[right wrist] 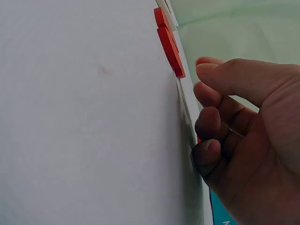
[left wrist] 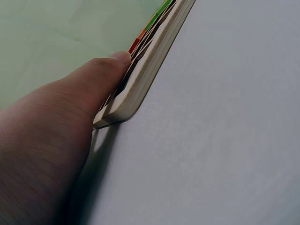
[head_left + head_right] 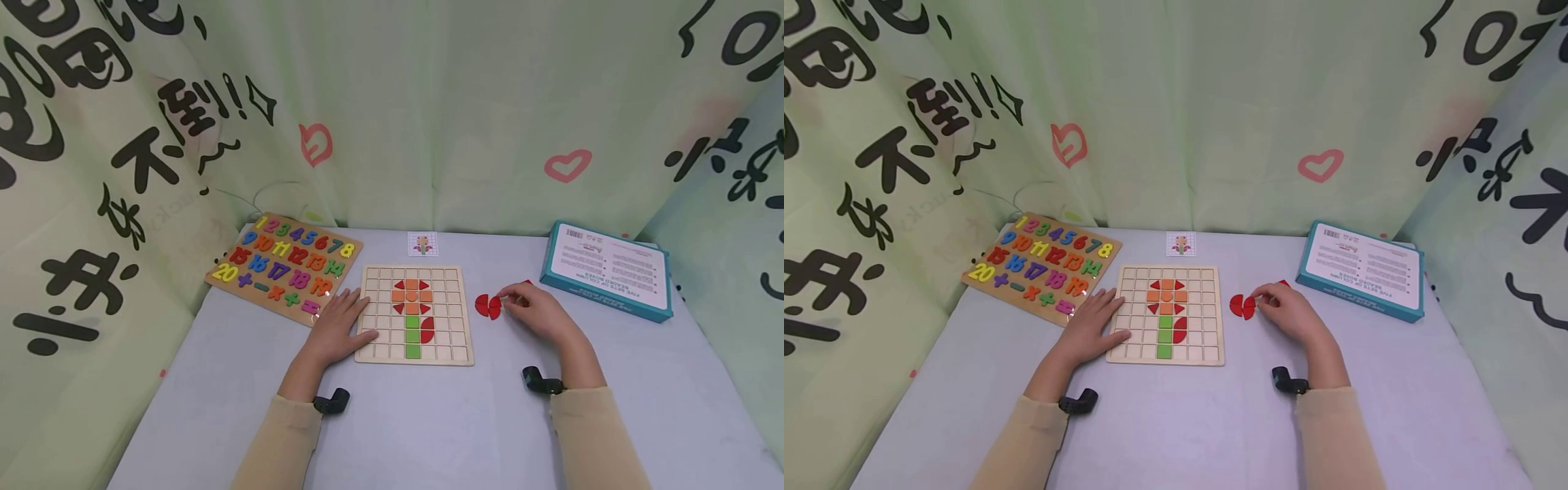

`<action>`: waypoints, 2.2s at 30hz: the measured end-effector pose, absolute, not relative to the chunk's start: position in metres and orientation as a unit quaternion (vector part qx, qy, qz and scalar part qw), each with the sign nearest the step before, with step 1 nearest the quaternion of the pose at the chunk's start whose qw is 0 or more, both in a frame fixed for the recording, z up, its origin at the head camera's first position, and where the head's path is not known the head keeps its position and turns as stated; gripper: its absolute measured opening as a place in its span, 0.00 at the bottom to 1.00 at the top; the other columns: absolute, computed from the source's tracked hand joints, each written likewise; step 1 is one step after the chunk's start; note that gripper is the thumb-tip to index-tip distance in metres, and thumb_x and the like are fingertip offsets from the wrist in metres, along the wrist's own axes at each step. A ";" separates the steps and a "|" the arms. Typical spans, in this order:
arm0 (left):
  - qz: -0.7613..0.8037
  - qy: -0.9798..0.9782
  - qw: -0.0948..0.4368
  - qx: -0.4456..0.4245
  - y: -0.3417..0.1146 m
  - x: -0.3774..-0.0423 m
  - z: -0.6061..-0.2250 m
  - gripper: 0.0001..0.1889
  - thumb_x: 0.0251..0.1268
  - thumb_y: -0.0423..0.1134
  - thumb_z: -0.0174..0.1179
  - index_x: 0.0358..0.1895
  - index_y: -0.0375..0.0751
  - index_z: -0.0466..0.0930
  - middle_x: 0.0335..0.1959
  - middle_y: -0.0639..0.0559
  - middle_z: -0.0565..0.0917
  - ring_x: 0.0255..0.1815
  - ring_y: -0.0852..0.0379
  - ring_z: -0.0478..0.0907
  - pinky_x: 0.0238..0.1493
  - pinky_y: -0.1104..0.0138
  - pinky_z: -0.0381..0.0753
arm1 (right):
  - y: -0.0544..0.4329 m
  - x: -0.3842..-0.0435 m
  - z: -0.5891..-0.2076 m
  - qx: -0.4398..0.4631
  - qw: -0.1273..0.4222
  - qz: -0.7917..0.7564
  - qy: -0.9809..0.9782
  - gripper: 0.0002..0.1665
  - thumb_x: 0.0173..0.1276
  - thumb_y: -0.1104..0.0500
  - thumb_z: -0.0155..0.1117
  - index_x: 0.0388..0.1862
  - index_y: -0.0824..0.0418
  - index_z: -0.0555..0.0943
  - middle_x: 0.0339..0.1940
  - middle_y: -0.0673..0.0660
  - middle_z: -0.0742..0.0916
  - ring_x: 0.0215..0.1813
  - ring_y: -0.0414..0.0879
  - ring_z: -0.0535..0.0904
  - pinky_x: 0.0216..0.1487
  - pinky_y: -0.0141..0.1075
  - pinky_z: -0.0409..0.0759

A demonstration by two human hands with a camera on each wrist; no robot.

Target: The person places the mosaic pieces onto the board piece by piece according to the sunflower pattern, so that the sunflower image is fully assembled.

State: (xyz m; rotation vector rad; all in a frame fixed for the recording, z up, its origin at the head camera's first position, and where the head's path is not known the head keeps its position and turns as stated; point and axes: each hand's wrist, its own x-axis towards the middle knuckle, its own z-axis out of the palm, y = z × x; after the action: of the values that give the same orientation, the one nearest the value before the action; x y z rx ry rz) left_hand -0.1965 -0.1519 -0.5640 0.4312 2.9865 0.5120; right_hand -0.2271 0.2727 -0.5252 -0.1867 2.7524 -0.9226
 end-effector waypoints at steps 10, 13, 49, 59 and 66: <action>0.172 0.974 0.043 0.144 -0.152 -0.196 -0.561 0.44 0.60 0.73 0.53 0.77 0.55 0.60 0.81 0.53 0.56 0.83 0.48 0.45 0.81 0.49 0.46 | 0.269 -0.235 -0.527 -0.069 0.145 -0.296 0.941 0.23 0.68 0.54 0.65 0.62 0.50 0.78 0.42 0.56 0.80 0.47 0.51 0.74 0.41 0.35 0.79; 0.172 0.973 0.043 0.145 -0.152 -0.196 -0.561 0.44 0.60 0.73 0.53 0.77 0.55 0.60 0.81 0.53 0.56 0.83 0.48 0.45 0.81 0.49 0.46 | 0.269 -0.235 -0.526 -0.067 0.147 -0.292 0.943 0.23 0.68 0.55 0.66 0.62 0.51 0.79 0.42 0.56 0.80 0.47 0.51 0.74 0.41 0.36 0.79; 0.170 0.975 0.044 0.138 -0.152 -0.196 -0.563 0.44 0.60 0.72 0.53 0.77 0.56 0.59 0.81 0.53 0.55 0.83 0.49 0.45 0.81 0.48 0.45 | 0.268 -0.237 -0.527 -0.072 0.132 -0.281 0.948 0.22 0.65 0.51 0.70 0.56 0.55 0.80 0.44 0.57 0.79 0.50 0.52 0.72 0.46 0.39 0.79; 0.171 0.975 0.044 0.138 -0.152 -0.195 -0.562 0.44 0.60 0.72 0.54 0.77 0.56 0.59 0.81 0.53 0.55 0.83 0.49 0.44 0.81 0.48 0.45 | 0.268 -0.239 -0.534 -0.080 0.117 -0.273 0.952 0.18 0.65 0.52 0.69 0.51 0.56 0.81 0.42 0.56 0.81 0.47 0.51 0.74 0.44 0.38 0.79; 0.173 0.974 0.040 0.139 -0.152 -0.196 -0.563 0.44 0.60 0.72 0.54 0.77 0.56 0.60 0.81 0.53 0.56 0.83 0.49 0.45 0.81 0.48 0.46 | 0.268 -0.241 -0.533 -0.081 0.110 -0.279 0.951 0.20 0.65 0.52 0.68 0.53 0.59 0.80 0.42 0.57 0.80 0.46 0.51 0.74 0.44 0.39 0.79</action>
State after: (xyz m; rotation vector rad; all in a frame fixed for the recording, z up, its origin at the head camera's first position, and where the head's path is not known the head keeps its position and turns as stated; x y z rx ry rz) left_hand -0.1955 -0.1518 -0.5633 0.4270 2.9845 0.5291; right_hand -0.2406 0.2681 -0.5331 -0.2366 2.7942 -0.8193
